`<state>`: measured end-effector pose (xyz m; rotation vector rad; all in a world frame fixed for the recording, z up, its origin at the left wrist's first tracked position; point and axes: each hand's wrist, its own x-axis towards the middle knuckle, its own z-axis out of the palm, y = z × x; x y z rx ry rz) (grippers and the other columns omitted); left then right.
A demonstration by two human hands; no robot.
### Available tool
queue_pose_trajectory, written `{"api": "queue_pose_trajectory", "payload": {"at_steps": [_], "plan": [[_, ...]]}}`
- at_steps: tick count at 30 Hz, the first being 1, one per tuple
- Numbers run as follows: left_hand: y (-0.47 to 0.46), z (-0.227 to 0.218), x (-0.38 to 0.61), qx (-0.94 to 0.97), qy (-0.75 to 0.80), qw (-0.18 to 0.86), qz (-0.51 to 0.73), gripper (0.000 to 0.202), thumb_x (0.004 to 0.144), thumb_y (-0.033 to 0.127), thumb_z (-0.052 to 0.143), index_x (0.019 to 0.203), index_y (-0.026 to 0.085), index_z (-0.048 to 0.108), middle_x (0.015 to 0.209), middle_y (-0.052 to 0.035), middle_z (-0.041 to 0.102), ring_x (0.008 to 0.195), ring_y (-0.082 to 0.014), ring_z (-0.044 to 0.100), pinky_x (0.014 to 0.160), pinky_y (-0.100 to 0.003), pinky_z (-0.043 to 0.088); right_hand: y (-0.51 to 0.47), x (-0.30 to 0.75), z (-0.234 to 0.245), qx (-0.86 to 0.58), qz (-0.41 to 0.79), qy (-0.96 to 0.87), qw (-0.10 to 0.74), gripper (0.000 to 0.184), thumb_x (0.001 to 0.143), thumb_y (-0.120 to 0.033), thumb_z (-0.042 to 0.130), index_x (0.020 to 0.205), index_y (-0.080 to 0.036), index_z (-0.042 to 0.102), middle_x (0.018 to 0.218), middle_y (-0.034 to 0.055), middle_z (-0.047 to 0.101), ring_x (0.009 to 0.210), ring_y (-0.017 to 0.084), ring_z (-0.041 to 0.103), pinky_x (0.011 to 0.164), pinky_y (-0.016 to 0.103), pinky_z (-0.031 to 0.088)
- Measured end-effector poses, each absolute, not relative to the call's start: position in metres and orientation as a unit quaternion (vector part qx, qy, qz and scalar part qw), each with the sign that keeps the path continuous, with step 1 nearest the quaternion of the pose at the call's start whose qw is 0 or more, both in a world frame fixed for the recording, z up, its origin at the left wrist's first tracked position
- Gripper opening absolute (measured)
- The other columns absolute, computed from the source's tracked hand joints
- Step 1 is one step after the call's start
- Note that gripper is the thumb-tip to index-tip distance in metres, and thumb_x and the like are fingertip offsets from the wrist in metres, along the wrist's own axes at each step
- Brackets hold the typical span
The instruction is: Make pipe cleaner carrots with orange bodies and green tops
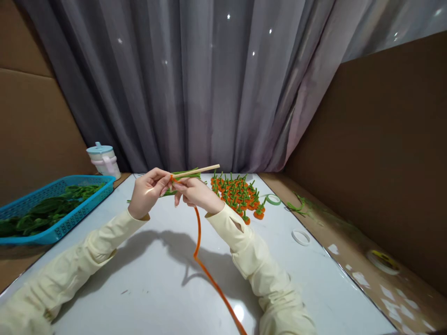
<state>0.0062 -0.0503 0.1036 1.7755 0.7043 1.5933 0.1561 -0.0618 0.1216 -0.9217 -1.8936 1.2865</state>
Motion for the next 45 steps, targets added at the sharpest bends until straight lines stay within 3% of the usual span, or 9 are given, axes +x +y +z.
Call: {"api": "queue_pose_trajectory", "payload": {"at_steps": [4, 8, 12, 17, 22, 26, 33, 37, 45], "plan": [[-0.048, 0.104, 0.005, 0.676, 0.285, 0.333, 0.592, 0.02, 0.077, 0.031, 0.059, 0.069, 0.013, 0.055, 0.051, 0.0031, 0.051, 0.04, -0.0057, 0.042, 0.037, -0.017, 0.03, -0.073, 0.152, 0.123, -0.415, 0.252, -0.821, 0.301, 0.022, 0.082, -0.005, 0.039, 0.064, -0.014, 0.049, 0.049, -0.0024, 0.05, 0.046, 0.007, 0.043, 0.049, 0.018, 0.032], [-0.044, 0.095, 0.006, 0.724, 0.318, 0.178, 0.585, 0.013, 0.078, 0.023, 0.055, 0.07, 0.014, 0.058, 0.053, 0.0025, 0.055, 0.046, -0.0076, 0.048, 0.044, -0.018, 0.035, -0.084, 0.151, 0.127, -0.466, 0.064, -0.847, 0.246, 0.019, 0.076, -0.002, 0.041, 0.067, -0.014, 0.052, 0.062, 0.0028, 0.056, 0.058, 0.012, 0.048, 0.055, 0.021, 0.03], [-0.044, 0.092, 0.007, 0.787, 0.319, 0.021, 0.527, 0.013, 0.078, 0.014, 0.051, 0.068, 0.015, 0.059, 0.053, 0.0028, 0.057, 0.047, -0.0074, 0.049, 0.049, -0.018, 0.036, -0.087, 0.156, 0.131, -0.487, -0.013, -0.855, 0.177, 0.019, 0.074, -0.003, 0.041, 0.067, -0.014, 0.055, 0.063, 0.0038, 0.056, 0.058, 0.013, 0.046, 0.054, 0.023, 0.025], [-0.058, 0.11, 0.002, 0.854, 0.288, 0.054, 0.43, 0.018, 0.077, 0.015, 0.05, 0.06, 0.014, 0.056, 0.046, 0.0035, 0.053, 0.042, -0.0062, 0.044, 0.046, -0.017, 0.034, -0.09, 0.166, 0.14, -0.51, -0.042, -0.847, 0.144, 0.017, 0.074, -0.007, 0.043, 0.065, -0.016, 0.056, 0.06, 0.0025, 0.054, 0.054, 0.012, 0.043, 0.051, 0.025, 0.018], [-0.072, 0.131, -0.006, 0.828, 0.341, 0.351, 0.274, 0.025, 0.08, 0.029, 0.051, 0.061, 0.013, 0.054, 0.045, 0.0037, 0.051, 0.031, -0.0042, 0.037, 0.03, -0.015, 0.027, -0.097, 0.171, 0.151, -0.477, 0.013, -0.87, 0.122, 0.02, 0.079, -0.011, 0.045, 0.061, -0.016, 0.053, 0.049, -0.0022, 0.043, 0.048, 0.008, 0.036, 0.05, 0.024, 0.016], [-0.07, 0.138, -0.011, 0.781, 0.329, 0.463, 0.261, 0.026, 0.077, 0.033, 0.057, 0.062, 0.012, 0.054, 0.046, 0.0039, 0.05, 0.029, -0.0021, 0.032, 0.027, -0.014, 0.022, -0.091, 0.175, 0.155, -0.413, 0.145, -0.886, 0.156, 0.028, 0.083, -0.014, 0.043, 0.056, -0.014, 0.046, 0.045, -0.0054, 0.035, 0.045, 0.006, 0.03, 0.05, 0.022, 0.019], [-0.063, 0.128, -0.004, 0.755, 0.283, 0.508, 0.303, 0.026, 0.08, 0.037, 0.055, 0.073, 0.011, 0.055, 0.054, 0.0029, 0.05, 0.04, -0.0026, 0.037, 0.037, -0.014, 0.028, -0.059, 0.187, 0.139, -0.329, 0.47, -0.792, 0.207, 0.021, 0.079, -0.023, 0.046, 0.062, -0.012, 0.051, 0.046, -0.0027, 0.045, 0.04, 0.005, 0.033, 0.039, 0.019, 0.021], [-0.058, 0.12, -0.001, 0.752, 0.269, 0.506, 0.326, 0.027, 0.082, 0.039, 0.052, 0.078, 0.013, 0.054, 0.059, 0.0034, 0.046, 0.046, -0.0037, 0.037, 0.038, -0.014, 0.026, -0.05, 0.188, 0.133, -0.331, 0.534, -0.743, 0.228, 0.02, 0.077, -0.02, 0.047, 0.059, -0.011, 0.05, 0.04, -0.0034, 0.045, 0.032, 0.002, 0.022, 0.032, 0.017, 0.012], [-0.054, 0.115, -0.002, 0.785, 0.252, 0.449, 0.345, 0.026, 0.084, 0.04, 0.048, 0.083, 0.014, 0.052, 0.057, 0.0049, 0.043, 0.043, -0.0042, 0.033, 0.038, -0.015, 0.025, -0.049, 0.187, 0.131, -0.286, 0.589, -0.712, 0.252, 0.021, 0.076, -0.025, 0.053, 0.06, -0.012, 0.05, 0.04, -0.0035, 0.047, 0.03, 0.001, 0.022, 0.029, 0.014, 0.012]]}}
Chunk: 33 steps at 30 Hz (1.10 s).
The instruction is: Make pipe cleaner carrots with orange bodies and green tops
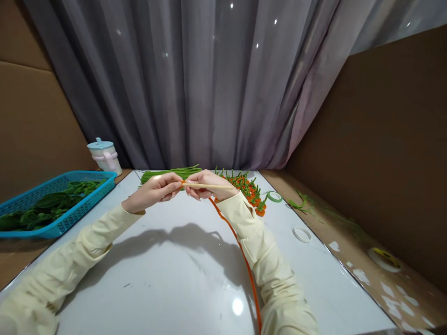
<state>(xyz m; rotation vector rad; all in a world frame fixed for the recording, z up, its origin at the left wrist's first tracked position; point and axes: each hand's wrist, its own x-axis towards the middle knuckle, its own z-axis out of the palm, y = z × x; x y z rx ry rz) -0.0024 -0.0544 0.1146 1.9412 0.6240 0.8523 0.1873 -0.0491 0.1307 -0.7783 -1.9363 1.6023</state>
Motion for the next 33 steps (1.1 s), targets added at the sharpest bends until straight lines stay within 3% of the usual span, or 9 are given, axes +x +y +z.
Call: {"api": "queue_pose_trajectory", "payload": {"at_steps": [10, 20, 29, 33], "plan": [[-0.054, 0.104, 0.003, 0.829, 0.271, 0.178, 0.455, 0.019, 0.087, 0.029, 0.044, 0.079, 0.015, 0.055, 0.054, 0.0048, 0.048, 0.047, -0.0067, 0.04, 0.048, -0.018, 0.032, -0.04, 0.185, 0.122, -0.228, 0.649, -0.678, 0.258, 0.019, 0.078, -0.024, 0.053, 0.064, -0.011, 0.05, 0.043, -0.0016, 0.052, 0.027, 0.0, 0.023, 0.026, 0.013, 0.012], [-0.054, 0.098, 0.004, 0.812, 0.263, 0.1, 0.512, 0.022, 0.086, 0.023, 0.043, 0.068, 0.016, 0.053, 0.053, 0.0036, 0.048, 0.048, -0.0073, 0.041, 0.05, -0.018, 0.033, -0.038, 0.179, 0.116, -0.197, 0.686, -0.655, 0.248, 0.015, 0.079, -0.02, 0.051, 0.069, -0.011, 0.048, 0.047, -0.0009, 0.055, 0.026, 0.0, 0.023, 0.026, 0.01, 0.014], [-0.049, 0.103, -0.004, 0.86, 0.197, 0.146, 0.447, 0.016, 0.089, 0.03, 0.041, 0.098, 0.017, 0.044, 0.062, 0.0036, 0.056, 0.045, -0.0065, 0.047, 0.047, -0.016, 0.038, -0.046, 0.181, 0.124, -0.197, 0.702, -0.63, 0.268, 0.019, 0.083, -0.02, 0.047, 0.066, -0.011, 0.048, 0.045, 0.0, 0.055, 0.026, 0.0, 0.022, 0.026, 0.01, 0.016], [-0.048, 0.101, -0.005, 0.872, 0.163, 0.08, 0.454, 0.022, 0.09, 0.031, 0.04, 0.106, 0.016, 0.044, 0.066, 0.0008, 0.06, 0.048, -0.0074, 0.053, 0.05, -0.016, 0.043, -0.044, 0.18, 0.122, -0.187, 0.714, -0.623, 0.257, 0.018, 0.083, -0.02, 0.046, 0.066, -0.012, 0.047, 0.047, -0.0002, 0.055, 0.027, 0.0, 0.023, 0.027, 0.011, 0.018]]}}
